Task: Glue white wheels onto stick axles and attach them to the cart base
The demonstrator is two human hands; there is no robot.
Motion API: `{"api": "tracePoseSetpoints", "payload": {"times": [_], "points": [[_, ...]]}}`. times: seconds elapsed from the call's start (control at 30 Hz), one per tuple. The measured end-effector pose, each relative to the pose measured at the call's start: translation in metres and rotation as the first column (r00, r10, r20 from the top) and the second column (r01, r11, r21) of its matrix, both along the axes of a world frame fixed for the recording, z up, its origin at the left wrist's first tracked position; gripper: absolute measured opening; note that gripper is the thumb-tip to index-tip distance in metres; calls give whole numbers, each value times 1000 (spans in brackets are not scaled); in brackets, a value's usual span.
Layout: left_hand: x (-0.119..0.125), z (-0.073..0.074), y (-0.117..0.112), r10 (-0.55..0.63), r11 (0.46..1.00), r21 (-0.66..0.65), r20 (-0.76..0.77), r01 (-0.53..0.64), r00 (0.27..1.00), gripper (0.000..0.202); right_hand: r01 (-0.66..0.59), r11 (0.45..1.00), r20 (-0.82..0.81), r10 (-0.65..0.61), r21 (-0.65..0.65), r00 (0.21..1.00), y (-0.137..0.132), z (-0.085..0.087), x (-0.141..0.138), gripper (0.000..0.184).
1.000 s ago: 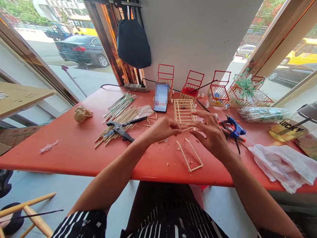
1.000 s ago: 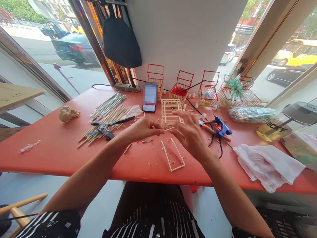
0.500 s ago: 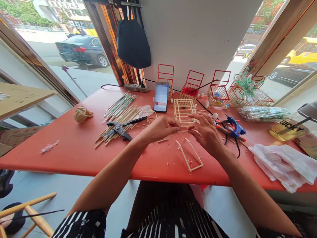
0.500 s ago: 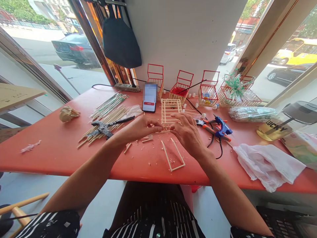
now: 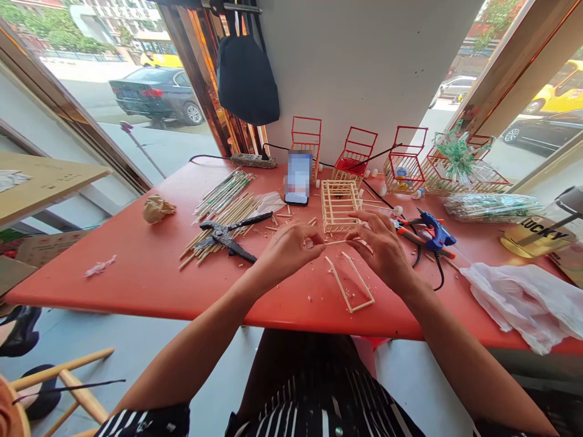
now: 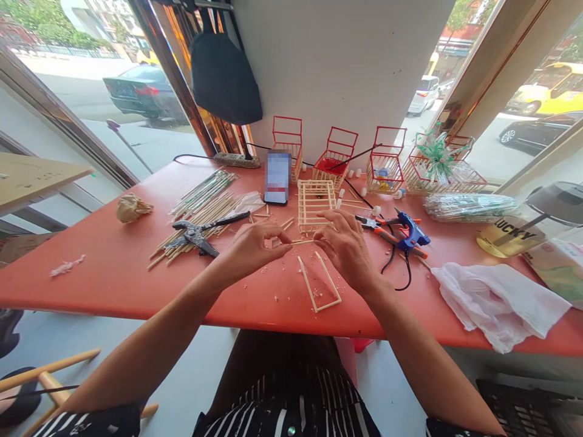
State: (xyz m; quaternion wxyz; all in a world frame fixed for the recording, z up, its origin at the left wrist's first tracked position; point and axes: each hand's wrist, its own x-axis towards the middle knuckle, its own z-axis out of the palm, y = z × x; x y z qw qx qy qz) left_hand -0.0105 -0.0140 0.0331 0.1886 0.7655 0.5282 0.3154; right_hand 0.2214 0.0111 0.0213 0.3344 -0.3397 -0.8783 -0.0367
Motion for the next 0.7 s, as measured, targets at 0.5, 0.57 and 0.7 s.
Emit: {"api": "tracePoseSetpoints", "payload": {"times": [0.5,0.57,0.7], "points": [[-1,-20,4,100,993,-70,81,-94,992,11,316,934,-22,-324,-168,946,-35,-1,28,26],[-1,-21,3,105,990,-98,74,-97,992,12,332,889,60,-331,-316,942,-39,-10,25,25],[1,-24,3,114,989,-107,71,-106,991,13,412,809,214,-352,-419,911,-37,-20,7,28]]}}
